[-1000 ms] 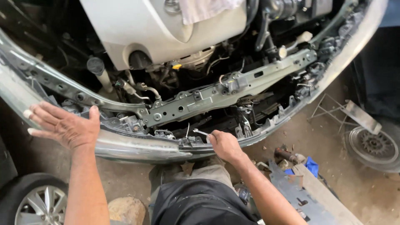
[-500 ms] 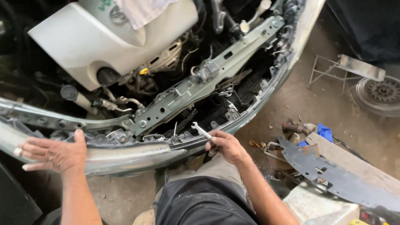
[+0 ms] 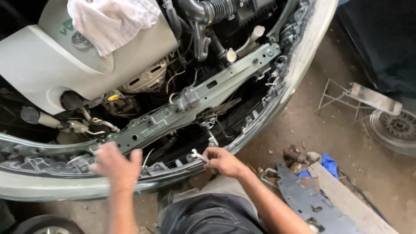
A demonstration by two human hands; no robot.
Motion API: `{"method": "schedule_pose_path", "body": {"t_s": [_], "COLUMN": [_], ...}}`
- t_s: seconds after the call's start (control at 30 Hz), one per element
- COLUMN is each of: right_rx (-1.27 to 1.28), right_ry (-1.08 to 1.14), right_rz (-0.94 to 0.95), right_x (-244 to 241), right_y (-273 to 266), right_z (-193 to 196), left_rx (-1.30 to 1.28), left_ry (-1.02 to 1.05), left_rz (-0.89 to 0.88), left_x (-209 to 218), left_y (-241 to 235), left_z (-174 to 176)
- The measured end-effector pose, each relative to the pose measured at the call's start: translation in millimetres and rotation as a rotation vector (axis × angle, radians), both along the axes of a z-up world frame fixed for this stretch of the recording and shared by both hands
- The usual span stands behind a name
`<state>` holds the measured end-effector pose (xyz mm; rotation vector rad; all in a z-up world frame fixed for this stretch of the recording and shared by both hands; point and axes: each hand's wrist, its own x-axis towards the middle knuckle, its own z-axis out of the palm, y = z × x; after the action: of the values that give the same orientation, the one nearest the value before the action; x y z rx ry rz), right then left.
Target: The person uses a wrench to loosen and remove bolts from the front bumper of a car. They work on the left side, then move to the center and right side, detaching the bumper cover from the vehicle's frame.
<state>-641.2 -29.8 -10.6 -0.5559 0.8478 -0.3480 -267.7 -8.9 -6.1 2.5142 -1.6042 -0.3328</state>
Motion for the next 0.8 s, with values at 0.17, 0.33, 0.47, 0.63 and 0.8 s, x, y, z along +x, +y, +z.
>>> {"method": "schedule_pose_path", "body": {"t_s": [0.17,0.33,0.47,0.63,0.8], "right_rx": [-0.347,-0.574,-0.534,-1.828,-1.91], "right_ry": [0.488,0.833,0.762,1.175,1.868], "right_rz": [0.196,0.127,-0.121,0.352,1.239], "right_x": [-65,-119,-126,-170,-261], "right_y": [-92,-144,-146,-179,-317], "right_z": [51,66,113,182,265], "left_rx": [0.119,0.094,0.041,0.311,0.245], "left_ry": [0.155,0.224,0.231,0.374,0.419], "left_rz": [-0.107,-0.005,0.027,0.242,0.38], "left_x": [-149,-184,-186,-214,-223], "left_y": [-57,-100,-122,-145,-141], "left_z": [4,-9,-23,-22,-56]}}
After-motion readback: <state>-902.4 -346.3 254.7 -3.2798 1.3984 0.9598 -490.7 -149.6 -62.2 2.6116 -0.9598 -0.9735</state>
